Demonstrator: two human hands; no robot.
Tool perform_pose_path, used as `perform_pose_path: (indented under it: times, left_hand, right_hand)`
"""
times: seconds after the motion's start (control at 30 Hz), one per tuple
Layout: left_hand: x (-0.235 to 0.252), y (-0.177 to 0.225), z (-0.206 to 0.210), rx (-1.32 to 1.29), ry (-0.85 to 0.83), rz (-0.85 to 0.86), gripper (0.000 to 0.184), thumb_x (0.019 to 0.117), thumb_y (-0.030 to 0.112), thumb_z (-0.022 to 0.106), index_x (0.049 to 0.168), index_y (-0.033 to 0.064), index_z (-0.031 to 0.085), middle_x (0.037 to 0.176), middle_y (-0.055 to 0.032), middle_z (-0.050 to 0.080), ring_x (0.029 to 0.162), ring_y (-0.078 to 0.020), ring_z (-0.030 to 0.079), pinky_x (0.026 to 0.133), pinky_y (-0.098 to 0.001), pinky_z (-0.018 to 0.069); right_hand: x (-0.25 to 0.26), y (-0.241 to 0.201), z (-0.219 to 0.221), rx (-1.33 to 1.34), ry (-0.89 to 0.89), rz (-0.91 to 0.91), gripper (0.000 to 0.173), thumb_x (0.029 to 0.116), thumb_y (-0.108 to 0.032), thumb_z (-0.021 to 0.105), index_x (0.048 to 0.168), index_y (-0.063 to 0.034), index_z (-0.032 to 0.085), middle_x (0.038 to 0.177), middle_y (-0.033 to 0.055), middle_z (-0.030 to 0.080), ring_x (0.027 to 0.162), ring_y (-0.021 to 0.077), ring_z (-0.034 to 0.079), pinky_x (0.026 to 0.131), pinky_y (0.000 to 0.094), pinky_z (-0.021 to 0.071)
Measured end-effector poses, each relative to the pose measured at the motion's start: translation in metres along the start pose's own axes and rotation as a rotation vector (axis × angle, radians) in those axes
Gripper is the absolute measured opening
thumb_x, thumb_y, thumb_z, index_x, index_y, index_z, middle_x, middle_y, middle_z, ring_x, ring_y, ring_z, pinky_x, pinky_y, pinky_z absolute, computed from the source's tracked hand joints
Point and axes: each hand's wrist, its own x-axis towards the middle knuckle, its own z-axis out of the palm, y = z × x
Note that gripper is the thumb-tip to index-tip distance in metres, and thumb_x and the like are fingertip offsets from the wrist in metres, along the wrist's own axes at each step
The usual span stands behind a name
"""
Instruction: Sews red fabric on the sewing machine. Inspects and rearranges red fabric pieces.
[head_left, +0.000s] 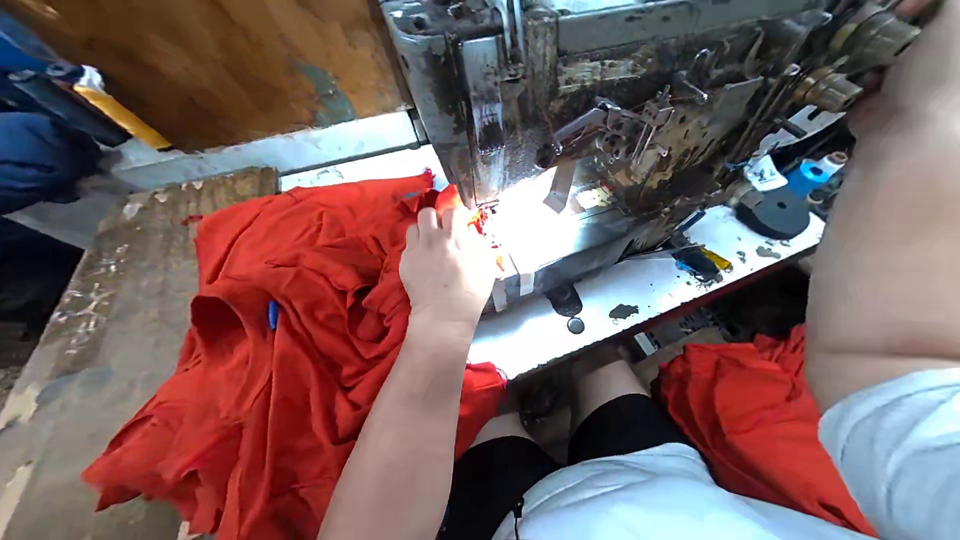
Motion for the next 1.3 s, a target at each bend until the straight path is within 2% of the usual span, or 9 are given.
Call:
perform_pose_path:
  times: [0.1, 0.3, 0.57, 0.73, 0.97, 1.07, 1.13, 1.2, 1.3]
  left_hand:
    - [0.009, -0.008, 0.021, 0.102, 0.087, -0.051, 0.032, 0.0977, 0.027, 0.057, 0.114, 0.0014, 0.068, 0.119, -0.0239, 0.065, 0.116, -0.0450, 0.061, 0.085, -0.0622, 0.0494]
    - [0.027, -0.007, 0.007, 0.083, -0.078, -0.025, 0.021, 0.0944, 0.012, 0.061, 0.108, -0.0003, 0.071, 0.111, -0.0221, 0.070, 0.106, -0.0408, 0.069, 0.081, -0.0583, 0.0554]
    - [0.102, -0.071, 0.004, 0.090, -0.178, -0.400, 0.029, 0.1005, 0.019, 0.056, 0.121, 0.0001, 0.065, 0.131, -0.0259, 0.061, 0.114, -0.0481, 0.063, 0.083, -0.0700, 0.0513]
    - [0.006, -0.033, -0.065, 0.072, -0.315, -0.240, 0.024, 0.1008, 0.019, 0.058, 0.106, 0.0008, 0.073, 0.103, -0.0275, 0.070, 0.100, -0.0495, 0.067, 0.079, -0.0722, 0.0512]
    - [-0.091, 0.040, -0.081, 0.002, -0.408, -0.039, 0.035, 0.1052, 0.038, 0.054, 0.106, 0.0081, 0.074, 0.100, -0.0124, 0.072, 0.092, -0.0315, 0.072, 0.075, -0.0548, 0.0580]
    - [-0.126, 0.032, -0.067, -0.232, -0.407, 0.193, 0.038, 0.1061, 0.038, 0.052, 0.100, 0.0079, 0.074, 0.098, -0.0101, 0.074, 0.093, -0.0259, 0.072, 0.079, -0.0498, 0.0575]
    - [-0.153, 0.005, -0.061, -0.337, -0.075, 0.264, 0.037, 0.1053, 0.040, 0.053, 0.103, 0.0106, 0.076, 0.103, -0.0047, 0.074, 0.100, -0.0173, 0.071, 0.087, -0.0396, 0.0581]
    - [-0.175, -0.042, -0.072, -0.222, 0.194, 0.042, 0.036, 0.1037, 0.037, 0.056, 0.107, 0.0072, 0.075, 0.110, -0.0092, 0.073, 0.107, -0.0207, 0.069, 0.091, -0.0409, 0.0580]
    - [-0.208, -0.114, -0.098, -0.071, 0.007, -0.542, 0.062, 0.0938, 0.049, 0.066, 0.123, -0.0051, 0.065, 0.119, -0.0293, 0.066, 0.111, -0.0469, 0.065, 0.094, -0.0670, 0.0482]
  right_hand:
    - [0.008, -0.031, 0.028, -0.194, -0.160, 0.122, 0.026, 0.1105, -0.013, 0.038, 0.129, -0.0031, 0.054, 0.111, -0.0006, 0.059, 0.098, -0.0026, 0.057, 0.092, 0.0177, 0.0487]
    - [0.035, 0.085, 0.022, 0.570, -0.029, -0.102, 0.039, 0.1133, -0.026, 0.019, 0.124, -0.0082, 0.051, 0.102, 0.0025, 0.064, 0.099, 0.0109, 0.065, 0.091, 0.0340, 0.0557]
    - [-0.001, 0.017, -0.004, 0.013, -0.060, 0.121, 0.030, 0.1037, -0.047, 0.050, 0.115, -0.0220, 0.062, 0.092, -0.0070, 0.062, 0.074, 0.0057, 0.059, 0.066, 0.0300, 0.0532]
    - [-0.127, -0.021, -0.001, -0.265, 0.058, -0.584, 0.040, 0.1088, -0.021, 0.047, 0.133, 0.0092, 0.056, 0.109, 0.0106, 0.064, 0.087, 0.0057, 0.059, 0.082, 0.0245, 0.0525]
    - [-0.275, -0.018, 0.177, -0.488, -0.805, -0.857, 0.028, 0.1005, -0.020, 0.060, 0.122, -0.0118, 0.075, 0.094, 0.0119, 0.073, 0.069, 0.0321, 0.070, 0.053, 0.0516, 0.0529]
    - [-0.278, -0.025, 0.195, -0.369, -0.822, -0.861, 0.027, 0.1053, -0.020, 0.053, 0.113, -0.0102, 0.077, 0.092, 0.0097, 0.072, 0.074, 0.0277, 0.071, 0.057, 0.0483, 0.0556]
    - [-0.277, -0.030, 0.190, -0.279, -0.806, -0.831, 0.028, 0.1051, -0.022, 0.055, 0.118, -0.0082, 0.075, 0.094, 0.0099, 0.072, 0.076, 0.0245, 0.070, 0.062, 0.0449, 0.0574]
    - [-0.276, -0.032, 0.177, -0.283, -0.834, -0.787, 0.041, 0.1035, -0.031, 0.058, 0.134, -0.0059, 0.067, 0.097, 0.0110, 0.072, 0.078, 0.0239, 0.069, 0.067, 0.0446, 0.0582]
    - [-0.282, -0.036, 0.173, -0.257, -0.884, -0.805, 0.061, 0.0964, -0.046, 0.063, 0.137, -0.0006, 0.062, 0.089, 0.0089, 0.069, 0.073, 0.0208, 0.064, 0.065, 0.0403, 0.0553]
